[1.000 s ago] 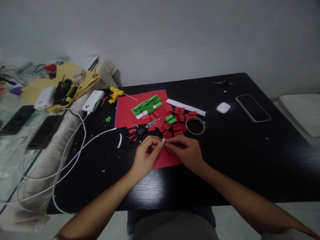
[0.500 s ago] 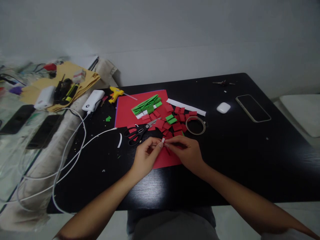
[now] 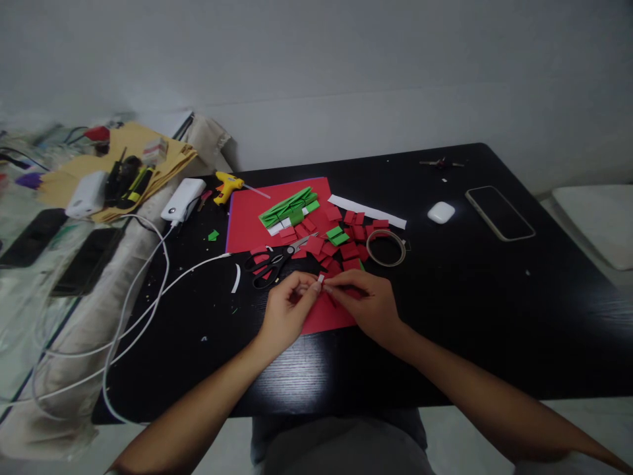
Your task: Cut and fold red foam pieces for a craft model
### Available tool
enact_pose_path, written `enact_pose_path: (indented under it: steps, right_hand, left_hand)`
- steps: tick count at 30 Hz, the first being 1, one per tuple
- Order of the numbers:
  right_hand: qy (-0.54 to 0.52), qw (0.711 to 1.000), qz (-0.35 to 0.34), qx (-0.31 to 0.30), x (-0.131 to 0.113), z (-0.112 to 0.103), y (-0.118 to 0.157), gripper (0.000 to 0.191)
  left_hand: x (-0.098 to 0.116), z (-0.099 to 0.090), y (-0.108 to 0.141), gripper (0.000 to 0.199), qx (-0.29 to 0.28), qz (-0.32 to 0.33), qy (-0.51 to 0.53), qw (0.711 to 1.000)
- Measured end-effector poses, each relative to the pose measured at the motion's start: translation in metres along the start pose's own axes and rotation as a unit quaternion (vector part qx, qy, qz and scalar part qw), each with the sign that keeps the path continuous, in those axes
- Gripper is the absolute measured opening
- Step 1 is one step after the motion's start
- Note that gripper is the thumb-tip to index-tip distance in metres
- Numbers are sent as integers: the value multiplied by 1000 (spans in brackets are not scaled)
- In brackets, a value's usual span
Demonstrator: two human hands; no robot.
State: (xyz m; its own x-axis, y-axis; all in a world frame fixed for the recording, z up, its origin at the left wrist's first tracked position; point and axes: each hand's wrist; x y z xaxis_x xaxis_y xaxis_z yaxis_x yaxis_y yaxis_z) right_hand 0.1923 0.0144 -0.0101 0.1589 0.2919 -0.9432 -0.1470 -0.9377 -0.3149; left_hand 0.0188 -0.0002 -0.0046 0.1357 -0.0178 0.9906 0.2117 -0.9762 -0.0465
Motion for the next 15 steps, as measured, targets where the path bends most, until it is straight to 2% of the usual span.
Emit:
enact_pose_path:
  steps: [15]
  right_hand:
    - [16,994,-107,-1,-2,-2,3,15]
  left_hand:
    - [-2,-2,-3,22,10,10,-5,1000]
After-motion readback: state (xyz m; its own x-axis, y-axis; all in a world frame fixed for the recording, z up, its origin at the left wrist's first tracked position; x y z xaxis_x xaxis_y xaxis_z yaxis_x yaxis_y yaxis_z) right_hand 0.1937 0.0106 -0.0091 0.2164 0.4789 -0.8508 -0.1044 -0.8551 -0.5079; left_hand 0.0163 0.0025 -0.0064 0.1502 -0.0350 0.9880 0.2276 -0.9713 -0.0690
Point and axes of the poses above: each hand's wrist, its own y-axis away from the middle knuckle, its own z-axis out of the palm, x = y × z, and after that the axes turned 15 degrees about x, right-handed
